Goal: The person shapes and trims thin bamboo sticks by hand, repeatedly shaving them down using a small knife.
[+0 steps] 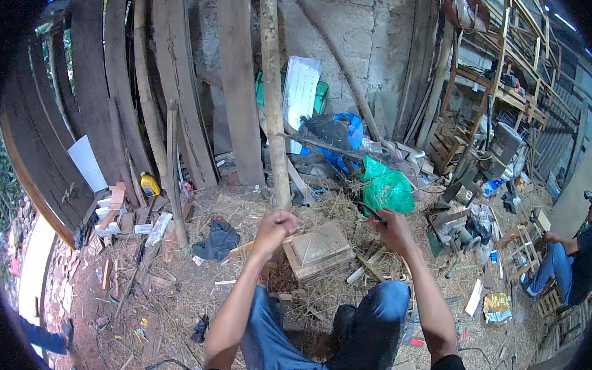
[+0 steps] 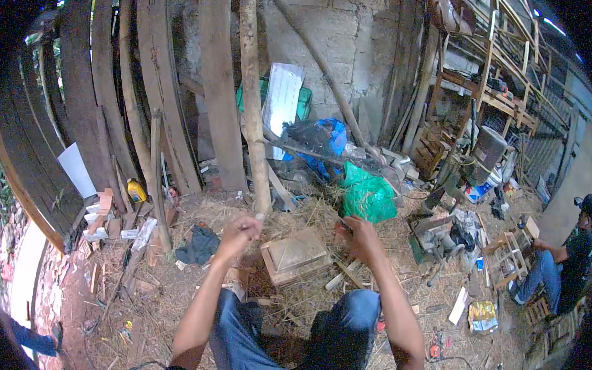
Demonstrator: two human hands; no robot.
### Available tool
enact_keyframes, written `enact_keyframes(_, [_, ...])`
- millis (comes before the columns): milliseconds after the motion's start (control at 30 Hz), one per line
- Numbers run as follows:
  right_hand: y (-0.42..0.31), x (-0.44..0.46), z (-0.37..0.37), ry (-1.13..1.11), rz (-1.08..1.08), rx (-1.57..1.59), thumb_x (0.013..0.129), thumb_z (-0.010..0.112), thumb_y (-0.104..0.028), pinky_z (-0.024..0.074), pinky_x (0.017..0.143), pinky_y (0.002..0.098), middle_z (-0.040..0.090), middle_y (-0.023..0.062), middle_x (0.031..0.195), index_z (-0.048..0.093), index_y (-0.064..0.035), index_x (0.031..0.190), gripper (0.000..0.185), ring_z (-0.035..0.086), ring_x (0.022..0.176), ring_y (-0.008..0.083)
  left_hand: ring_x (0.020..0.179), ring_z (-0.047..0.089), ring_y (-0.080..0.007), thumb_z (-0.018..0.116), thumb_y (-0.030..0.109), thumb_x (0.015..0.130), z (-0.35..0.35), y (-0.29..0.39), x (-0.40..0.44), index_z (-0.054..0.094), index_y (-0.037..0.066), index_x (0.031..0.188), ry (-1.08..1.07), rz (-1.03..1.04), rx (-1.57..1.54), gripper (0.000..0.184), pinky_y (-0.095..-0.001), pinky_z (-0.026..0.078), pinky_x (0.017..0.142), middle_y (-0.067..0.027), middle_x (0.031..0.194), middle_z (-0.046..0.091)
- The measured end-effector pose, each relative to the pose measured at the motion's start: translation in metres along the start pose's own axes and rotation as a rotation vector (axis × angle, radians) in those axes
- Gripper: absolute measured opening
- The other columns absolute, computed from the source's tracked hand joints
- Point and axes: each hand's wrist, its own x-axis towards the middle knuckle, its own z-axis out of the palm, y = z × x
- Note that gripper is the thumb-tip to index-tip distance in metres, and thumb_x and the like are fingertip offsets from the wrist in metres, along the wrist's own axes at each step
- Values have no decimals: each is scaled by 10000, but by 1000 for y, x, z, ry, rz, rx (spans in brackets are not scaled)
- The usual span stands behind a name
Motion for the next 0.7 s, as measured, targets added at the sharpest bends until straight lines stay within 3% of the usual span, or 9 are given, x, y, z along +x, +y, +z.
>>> enact_keyframes(33, [-2,2,-1,4,-2,-1,851,605,-184,453,704,427,591,188,890,622,-16,942,191,573,878,386,673,541,-105,558,24,807,0,-1,-2,627,23,859,0,4,1,86,-257,434,601,-39,755,603])
enact_keyframes(100, [-8,6,-2,-47,-80,-4,851,606,-189,458,710,435,583,181,930,624,-31,948,186,579,872,378,705,564,-130,562,57,824,5,0,-9,625,21,846,-172,276,555,76,-287,454,637,-63,752,605])
enact_keyframes(167, [-17,11,3,-45,-83,-61,851,608,-190,460,711,439,583,172,937,627,-42,952,181,580,865,379,735,586,-155,561,101,854,18,3,-12,615,25,881,-226,254,548,97,-306,464,662,-87,753,606])
enact_keyframes(233, [-27,13,12,-46,-87,-116,850,610,-191,462,712,444,583,163,943,629,-53,957,176,582,857,380,733,601,-185,572,145,872,32,13,-19,611,15,921,-267,-101,279,145,-319,469,674,-107,792,624])
enact_keyframes(267, [-31,14,15,104,-139,-78,853,608,-187,466,699,441,580,158,947,625,-71,998,186,582,854,382,718,610,-182,567,154,886,34,-16,-12,612,13,966,-144,241,420,168,-317,468,655,-115,798,637])
enact_keyframes(433, [-45,7,25,499,-172,-62,894,571,-177,475,615,382,604,105,856,572,-66,1147,276,606,739,293,779,574,-149,563,176,908,43,3,-23,608,-3,993,-12,213,346,202,-313,460,752,-65,817,634])
enact_keyframes(500, [-38,4,38,72,89,523,933,525,-179,430,531,293,608,52,750,530,-22,1200,310,546,589,148,773,569,-133,560,170,908,46,1,-19,607,-8,996,28,244,328,204,-302,458,738,-53,822,635])
enact_keyframes(533, [-36,9,50,20,169,741,943,519,-199,355,466,224,597,16,687,534,-9,1196,317,439,506,54,720,570,-128,566,178,900,48,-3,-14,621,-5,968,11,241,263,203,-293,455,680,-73,783,636])
enact_keyframes(700, [-30,14,62,-340,304,1096,923,552,-211,280,409,185,592,25,715,552,-45,1146,278,361,463,30,662,551,-102,587,197,884,67,-24,2,640,-6,934,-64,157,211,216,-274,442,614,-82,722,629])
